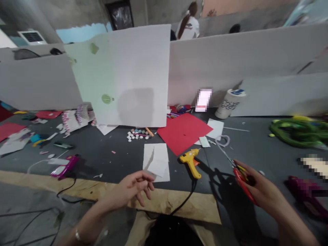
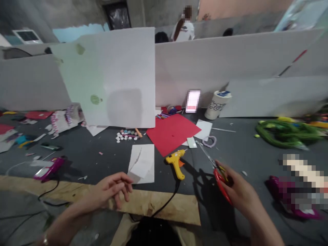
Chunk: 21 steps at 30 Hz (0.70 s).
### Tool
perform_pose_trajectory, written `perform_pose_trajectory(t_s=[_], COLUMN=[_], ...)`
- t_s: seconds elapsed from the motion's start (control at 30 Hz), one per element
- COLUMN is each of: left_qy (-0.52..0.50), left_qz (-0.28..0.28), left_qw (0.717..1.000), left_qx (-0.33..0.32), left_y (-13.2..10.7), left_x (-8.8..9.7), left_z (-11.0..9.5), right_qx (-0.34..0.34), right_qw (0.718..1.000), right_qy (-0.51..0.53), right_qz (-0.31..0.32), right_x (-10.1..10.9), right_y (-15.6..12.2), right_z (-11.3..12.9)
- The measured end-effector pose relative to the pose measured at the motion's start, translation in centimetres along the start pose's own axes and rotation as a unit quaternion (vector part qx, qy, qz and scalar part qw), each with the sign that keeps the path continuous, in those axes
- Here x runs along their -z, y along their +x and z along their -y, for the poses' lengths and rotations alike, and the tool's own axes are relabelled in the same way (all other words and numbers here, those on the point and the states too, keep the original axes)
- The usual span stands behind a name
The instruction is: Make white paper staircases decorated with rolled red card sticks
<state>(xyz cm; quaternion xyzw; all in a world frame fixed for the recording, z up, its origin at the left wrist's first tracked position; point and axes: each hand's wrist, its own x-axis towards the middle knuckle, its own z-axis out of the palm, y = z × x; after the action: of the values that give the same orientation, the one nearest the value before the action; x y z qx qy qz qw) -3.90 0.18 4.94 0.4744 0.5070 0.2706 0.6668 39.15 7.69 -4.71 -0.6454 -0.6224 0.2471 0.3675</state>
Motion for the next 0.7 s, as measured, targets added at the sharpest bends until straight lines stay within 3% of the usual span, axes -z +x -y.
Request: perform_pose_trajectory(t_s=[0.1, 0.17, 0.23, 0.3, 0.37, 0.47, 0.57, 0.7], left_qy=[0.138, 0.288, 0.462, 0.622, 0.733, 0.822, 0.855, 0.874], left_qz=[-0.009, -0.031, -0.074, -0.105, -0.126, -0.099, -0.06, -0.067], left_qw=[0.988, 0.948, 0.854, 0.72, 0.594, 0.467, 0.407, 0.384], left_qx=[-0.066, -0.129, -0.227, -0.289, -0.306, -0.311, -0.317, -0.289], left_y=[2.9, 6.7, 11.5, 16.3, 20.2, 23.8, 25.2, 25.6], left_x=[0.5, 0.4, 0.3, 0.6, 1.5, 3.7, 6.2, 9.1], left_z=[-3.7, -5.6, -7.1, -8.5, -9.9, -11.8, -12.8, -12.9], right_qx=[-0.024, -0.043, -0.047, -0.032, -0.011, 0.018, 0.035, 0.037], right_qw=[0.996, 0.99, 0.984, 0.982, 0.983, 0.986, 0.992, 0.996], right_qy=[0.078, 0.127, 0.168, 0.183, 0.182, 0.164, 0.118, 0.074], right_qz=[0.037, 0.038, 0.039, 0.024, 0.003, -0.002, 0.017, 0.025], right_x=[-0.4, -1.1, -2.2, -3.4, -4.5, -5.4, -5.4, -4.9], right_y=[0.8, 1.7, 2.8, 3.6, 4.2, 4.2, 3.8, 3.5], right_z=[0.9, 1.1, 1.0, 0.6, 0.2, -0.4, -0.5, -0.2])
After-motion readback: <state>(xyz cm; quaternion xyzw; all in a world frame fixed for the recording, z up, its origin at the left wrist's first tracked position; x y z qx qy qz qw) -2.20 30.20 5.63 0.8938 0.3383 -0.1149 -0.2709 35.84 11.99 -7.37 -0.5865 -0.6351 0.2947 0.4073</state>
